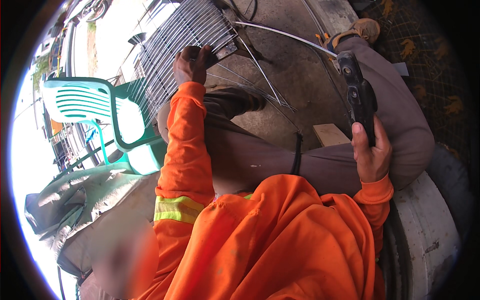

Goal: Welding metal rods to create or repair a grid structure.

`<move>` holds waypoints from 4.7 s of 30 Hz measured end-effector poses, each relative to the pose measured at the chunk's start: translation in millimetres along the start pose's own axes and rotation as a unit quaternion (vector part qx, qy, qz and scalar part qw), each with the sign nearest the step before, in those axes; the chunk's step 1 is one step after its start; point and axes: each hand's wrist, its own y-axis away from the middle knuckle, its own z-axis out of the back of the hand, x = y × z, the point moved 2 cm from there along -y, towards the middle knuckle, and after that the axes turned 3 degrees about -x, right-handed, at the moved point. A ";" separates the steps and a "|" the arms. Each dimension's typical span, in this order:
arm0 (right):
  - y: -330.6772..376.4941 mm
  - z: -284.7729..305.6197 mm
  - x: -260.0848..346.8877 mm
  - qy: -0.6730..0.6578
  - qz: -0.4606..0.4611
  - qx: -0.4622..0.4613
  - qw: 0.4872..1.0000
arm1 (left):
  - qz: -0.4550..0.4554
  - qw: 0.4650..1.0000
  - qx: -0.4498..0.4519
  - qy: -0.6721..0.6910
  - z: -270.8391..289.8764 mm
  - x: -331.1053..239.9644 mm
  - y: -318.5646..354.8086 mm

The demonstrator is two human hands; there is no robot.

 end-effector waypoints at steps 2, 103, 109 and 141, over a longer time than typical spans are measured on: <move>-0.1 -0.5 -1.7 0.036 0.053 -0.007 0.998 | -0.003 1.000 -0.003 -0.003 -0.3 0.5 0.1; 1.6 -2.2 -0.6 -0.012 0.018 -0.004 1.000 | -0.123 0.967 0.148 -0.169 -9.3 72.6 -65.3; 4.2 -2.5 1.7 0.013 0.057 -0.006 0.998 | -0.165 0.982 0.097 -0.008 -0.3 45.5 -31.3; 7.8 -5.3 -13.8 0.139 0.222 -0.033 0.965 | -0.089 0.991 0.095 -0.015 36.4 28.2 10.2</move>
